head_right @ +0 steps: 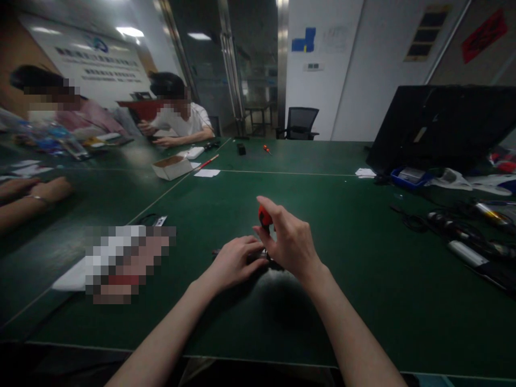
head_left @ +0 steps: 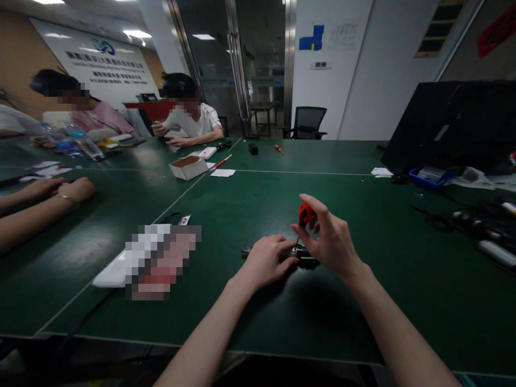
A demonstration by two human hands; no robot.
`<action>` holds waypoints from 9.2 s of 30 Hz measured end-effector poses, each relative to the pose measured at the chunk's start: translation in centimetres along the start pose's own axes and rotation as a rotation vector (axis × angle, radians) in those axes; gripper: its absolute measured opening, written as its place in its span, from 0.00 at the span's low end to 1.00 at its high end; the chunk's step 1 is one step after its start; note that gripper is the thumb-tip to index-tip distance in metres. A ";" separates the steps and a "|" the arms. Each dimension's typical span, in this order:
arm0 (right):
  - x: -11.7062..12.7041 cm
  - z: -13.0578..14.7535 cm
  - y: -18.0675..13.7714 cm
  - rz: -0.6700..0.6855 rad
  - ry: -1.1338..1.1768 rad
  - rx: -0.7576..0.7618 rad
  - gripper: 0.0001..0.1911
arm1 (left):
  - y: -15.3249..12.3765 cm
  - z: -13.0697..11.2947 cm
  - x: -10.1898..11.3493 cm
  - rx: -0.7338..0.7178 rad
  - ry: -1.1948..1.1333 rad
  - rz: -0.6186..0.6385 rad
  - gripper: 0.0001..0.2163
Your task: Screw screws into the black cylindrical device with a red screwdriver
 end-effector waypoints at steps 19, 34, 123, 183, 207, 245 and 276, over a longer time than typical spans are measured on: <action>-0.2 -1.3 -0.7 -0.023 0.021 -0.072 0.29 | -0.2 -0.6 0.3 -0.024 0.032 -0.005 0.11; 0.1 0.1 -0.4 -0.020 0.012 0.047 0.28 | -0.3 -0.1 -0.4 -0.037 0.029 0.004 0.10; 0.0 0.2 -0.4 -0.030 0.045 0.004 0.29 | -0.4 -0.2 0.1 -0.049 0.004 0.003 0.10; 0.0 0.4 -0.3 0.012 0.071 -0.002 0.30 | -0.3 -0.1 -0.1 -0.048 -0.007 0.012 0.08; 0.0 0.4 -0.2 0.000 0.064 0.007 0.29 | -0.4 0.0 0.0 -0.045 -0.004 0.016 0.09; -0.6 -1.8 3.6 0.248 0.203 -0.180 0.19 | 0.3 0.9 -0.1 0.080 -0.022 -0.049 0.11; -0.1 -3.7 6.7 0.702 0.092 -0.157 0.11 | 3.1 0.9 1.2 0.100 -0.072 0.210 0.13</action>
Point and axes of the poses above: each hand's wrist, its own y-axis towards the middle knuckle, its own x-axis out of the back of the hand, z = x × y, the point moved 4 cm from there along y, towards the middle knuckle, and after that the axes turned 12 degrees about x, right-handed, at the moved point
